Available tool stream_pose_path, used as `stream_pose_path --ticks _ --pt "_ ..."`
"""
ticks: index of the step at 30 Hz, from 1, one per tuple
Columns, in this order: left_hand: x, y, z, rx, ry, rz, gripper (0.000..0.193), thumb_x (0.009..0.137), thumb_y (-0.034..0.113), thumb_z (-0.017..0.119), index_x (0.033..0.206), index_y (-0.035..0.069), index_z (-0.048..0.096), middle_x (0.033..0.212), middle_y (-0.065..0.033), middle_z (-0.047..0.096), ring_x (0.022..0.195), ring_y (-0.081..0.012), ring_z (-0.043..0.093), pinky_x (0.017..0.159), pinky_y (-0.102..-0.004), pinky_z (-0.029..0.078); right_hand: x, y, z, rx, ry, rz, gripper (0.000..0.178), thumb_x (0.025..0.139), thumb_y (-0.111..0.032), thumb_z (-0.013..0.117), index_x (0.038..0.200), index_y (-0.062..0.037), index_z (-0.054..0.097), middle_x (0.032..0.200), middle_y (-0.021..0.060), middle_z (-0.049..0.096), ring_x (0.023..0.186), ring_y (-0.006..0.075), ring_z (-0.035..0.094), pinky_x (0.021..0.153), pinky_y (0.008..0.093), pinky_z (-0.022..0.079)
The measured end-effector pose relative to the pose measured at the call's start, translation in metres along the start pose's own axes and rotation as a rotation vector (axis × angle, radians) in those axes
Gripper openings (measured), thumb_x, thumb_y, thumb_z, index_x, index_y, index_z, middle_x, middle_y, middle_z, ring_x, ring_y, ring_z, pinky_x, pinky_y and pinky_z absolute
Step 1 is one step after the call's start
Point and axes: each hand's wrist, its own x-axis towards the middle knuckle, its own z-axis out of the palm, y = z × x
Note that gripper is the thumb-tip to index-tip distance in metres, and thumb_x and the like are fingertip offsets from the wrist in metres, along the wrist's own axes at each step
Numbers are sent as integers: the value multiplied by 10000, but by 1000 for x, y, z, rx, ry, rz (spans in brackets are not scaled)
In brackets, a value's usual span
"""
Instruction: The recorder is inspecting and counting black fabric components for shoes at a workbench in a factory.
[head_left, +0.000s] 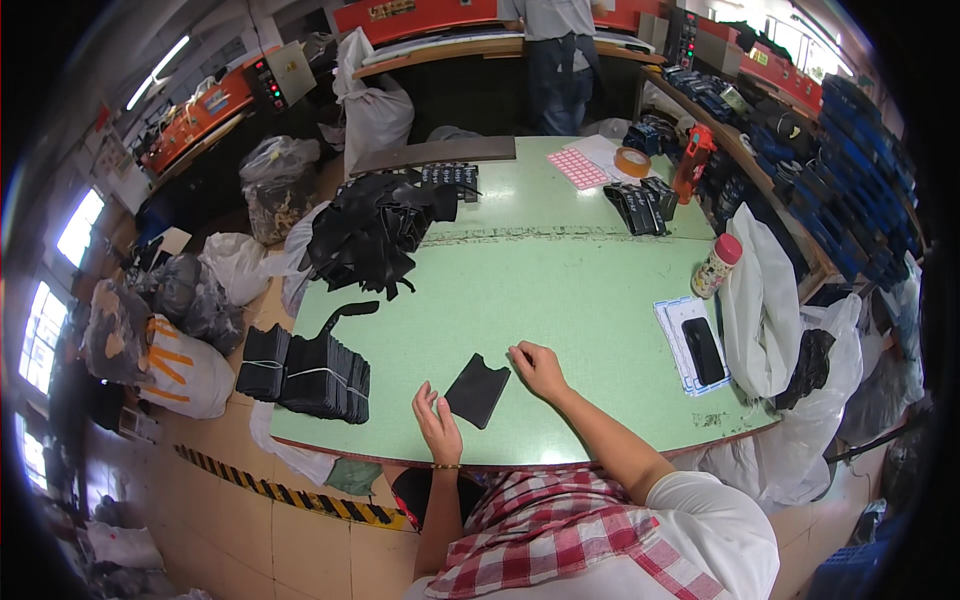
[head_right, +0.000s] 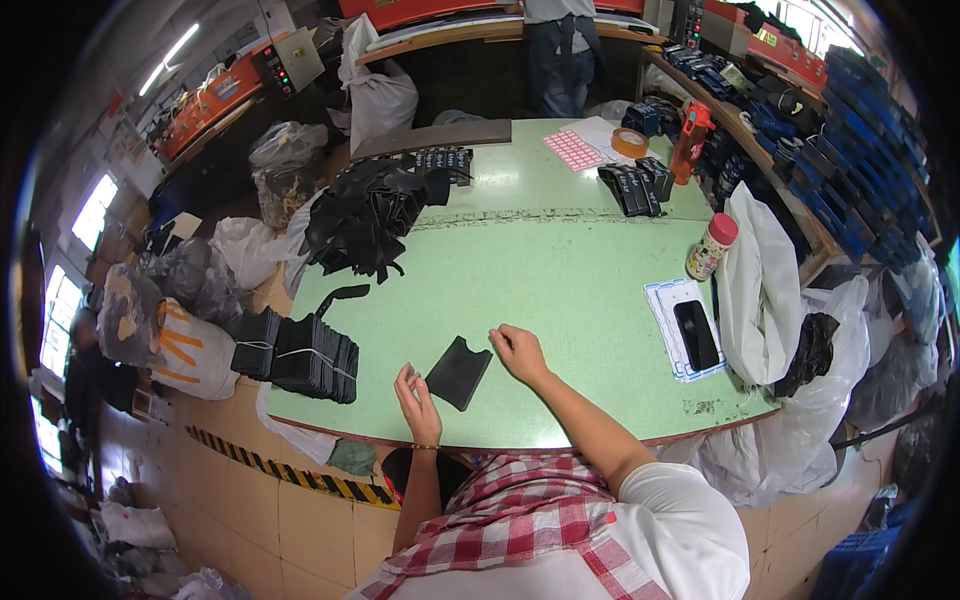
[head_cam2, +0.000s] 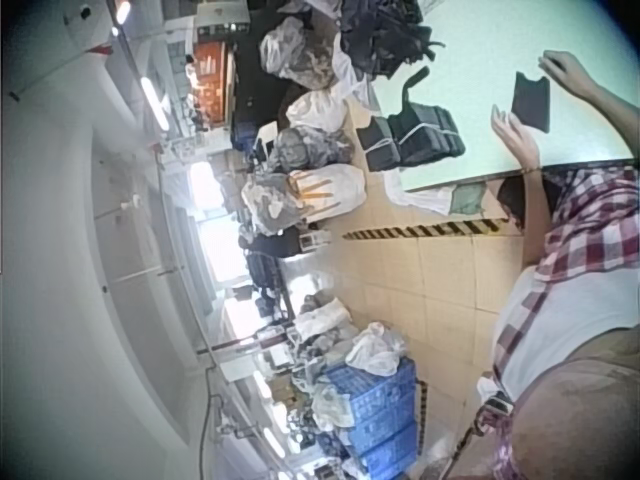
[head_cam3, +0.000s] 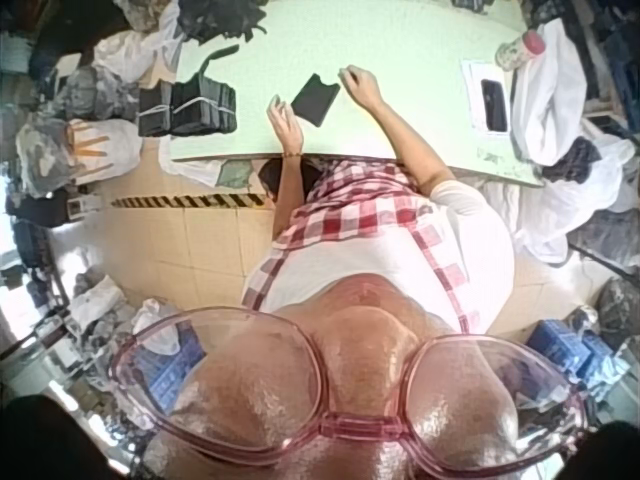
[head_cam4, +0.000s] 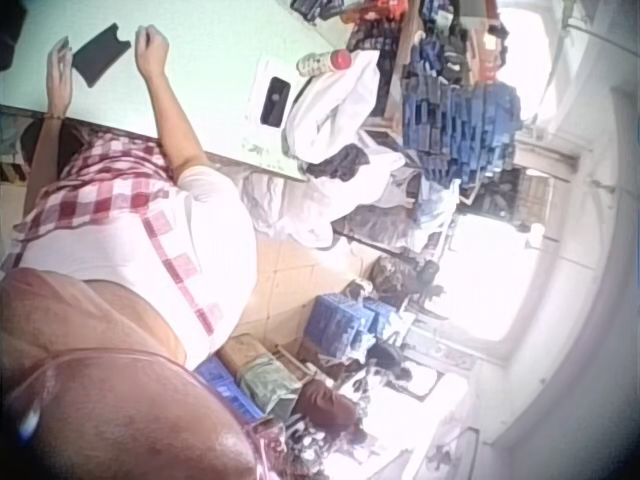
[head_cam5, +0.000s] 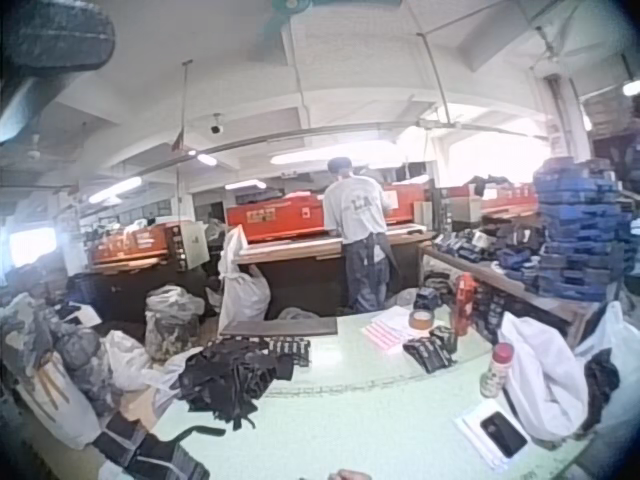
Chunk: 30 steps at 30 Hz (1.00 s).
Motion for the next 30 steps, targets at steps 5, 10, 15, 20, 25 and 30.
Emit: stream_pose_path --ticks 5,10,15,20,25,30 --pt "0 0 -3 15 1 8 373 1000 183 399 1308 -27 410 1253 -198 472 1077 -291 538 932 -389 421 -1 -2 4 17 7 0 326 936 -243 553 766 33 576 608 185 510 524 262 479 529 371 399" --pt "3 3 -2 -32 -8 16 380 979 153 425 1308 -35 410 1257 -204 457 1076 -311 534 931 -408 422 0 -3 1 -13 11 6 329 923 -266 550 743 9 566 648 188 558 589 341 536 565 416 420" --pt "2 -2 3 -59 6 -24 382 987 168 420 1302 -49 408 1275 -213 459 1083 -310 530 935 -393 416 1 7 2 -52 41 -45 311 915 -272 549 745 -13 573 676 197 576 663 397 560 595 463 432" --pt "4 -4 0 -99 0 -24 413 1009 208 378 1320 -62 387 1291 -213 458 1138 -304 505 981 -384 397 4 13 12 -62 29 -60 338 923 -305 512 760 -16 577 708 204 581 712 403 568 646 488 438" --pt "5 7 -4 3 -28 36 395 1018 211 359 1301 -60 410 1287 -229 461 1150 -326 498 988 -404 399 1 4 7 -27 16 -70 359 933 -289 509 711 -7 515 641 185 531 659 390 539 621 484 409" --pt "3 11 -2 34 -31 43 395 1018 210 352 1301 -60 410 1287 -236 461 1150 -340 497 985 -412 401 -3 7 4 -12 38 -69 356 935 -280 514 705 -8 511 623 175 514 638 376 529 607 474 405"
